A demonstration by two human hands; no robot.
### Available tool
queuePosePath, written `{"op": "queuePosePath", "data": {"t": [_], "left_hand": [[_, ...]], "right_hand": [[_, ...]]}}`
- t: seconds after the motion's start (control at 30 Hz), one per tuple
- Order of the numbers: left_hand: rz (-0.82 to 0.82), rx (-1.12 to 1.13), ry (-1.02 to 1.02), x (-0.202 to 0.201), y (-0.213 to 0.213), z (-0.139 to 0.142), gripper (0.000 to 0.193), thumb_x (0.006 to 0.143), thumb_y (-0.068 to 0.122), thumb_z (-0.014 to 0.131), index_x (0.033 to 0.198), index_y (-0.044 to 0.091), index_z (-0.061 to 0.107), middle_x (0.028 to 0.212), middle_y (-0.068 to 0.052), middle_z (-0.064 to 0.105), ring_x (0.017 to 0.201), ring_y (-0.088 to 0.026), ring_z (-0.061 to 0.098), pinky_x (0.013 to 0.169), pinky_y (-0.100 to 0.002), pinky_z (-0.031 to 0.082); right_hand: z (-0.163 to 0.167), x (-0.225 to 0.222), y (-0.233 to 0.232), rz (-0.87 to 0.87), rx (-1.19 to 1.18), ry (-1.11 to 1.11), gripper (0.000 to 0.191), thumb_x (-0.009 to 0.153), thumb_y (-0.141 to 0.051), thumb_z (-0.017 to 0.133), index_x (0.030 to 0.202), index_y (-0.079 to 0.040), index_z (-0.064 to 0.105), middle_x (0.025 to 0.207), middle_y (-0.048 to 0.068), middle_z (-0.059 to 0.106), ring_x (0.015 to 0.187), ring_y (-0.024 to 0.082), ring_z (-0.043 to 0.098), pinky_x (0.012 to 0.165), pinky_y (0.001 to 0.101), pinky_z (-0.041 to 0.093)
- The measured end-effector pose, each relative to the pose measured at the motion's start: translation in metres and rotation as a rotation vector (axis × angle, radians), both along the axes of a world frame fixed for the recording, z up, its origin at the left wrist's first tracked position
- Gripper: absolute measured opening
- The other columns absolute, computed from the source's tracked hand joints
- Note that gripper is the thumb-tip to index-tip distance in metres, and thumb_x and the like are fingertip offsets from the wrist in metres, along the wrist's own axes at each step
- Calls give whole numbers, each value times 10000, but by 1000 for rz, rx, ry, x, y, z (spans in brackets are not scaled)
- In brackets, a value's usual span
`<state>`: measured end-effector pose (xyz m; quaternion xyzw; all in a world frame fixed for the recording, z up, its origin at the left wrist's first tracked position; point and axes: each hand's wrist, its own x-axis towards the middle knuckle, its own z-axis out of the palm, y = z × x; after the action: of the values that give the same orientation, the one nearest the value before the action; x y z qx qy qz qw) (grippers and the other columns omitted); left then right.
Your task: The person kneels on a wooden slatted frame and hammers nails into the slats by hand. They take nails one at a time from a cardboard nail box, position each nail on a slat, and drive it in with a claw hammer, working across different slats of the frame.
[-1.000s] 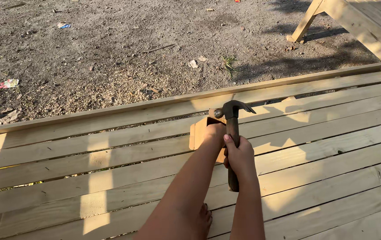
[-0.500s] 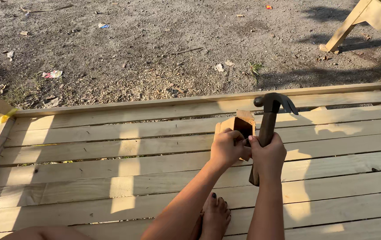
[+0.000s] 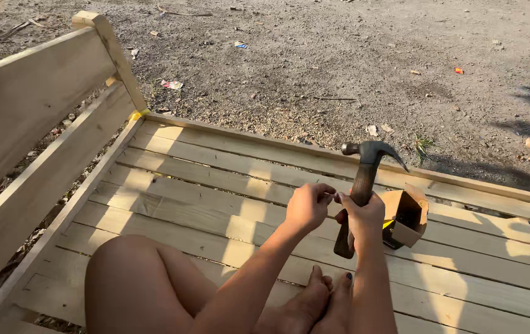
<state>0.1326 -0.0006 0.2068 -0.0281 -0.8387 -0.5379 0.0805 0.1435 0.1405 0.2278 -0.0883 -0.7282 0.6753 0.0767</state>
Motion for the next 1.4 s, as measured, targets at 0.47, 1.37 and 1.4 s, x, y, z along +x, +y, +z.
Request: {"op": "queuePosePath", "data": {"t": [0.47,1.37,1.4], "left_hand": [[411,-69,113,-29,-186,130,193,827,306,781,973,180,775,889,-15,774,831,-191,755,749,-369,585],[832,55,-37,-272,-198,-51,223,995,265,587,1009,60,674,943,-149,725,843,-327,672,760,-431,518],[848,117,-34,-271,-190,-61,241,1031,258,556,1000,40,654,916,-160,714,815,-351,661,759,-444,520]], "right_hand": [[119,-11,-168,364,5,41,260,844,-182,780,889,17,619,698,84,644,468,168,608,427,350,503],[50,-232,-119,591,465,-234,229,823,-68,674,994,-17,530,648,51,566,464,176,581,396,393,486],[46,-238,-121,598,536,-233,231,828,-72,683,993,-6,535,649,75,587,469,187,595,404,393,488]]}}
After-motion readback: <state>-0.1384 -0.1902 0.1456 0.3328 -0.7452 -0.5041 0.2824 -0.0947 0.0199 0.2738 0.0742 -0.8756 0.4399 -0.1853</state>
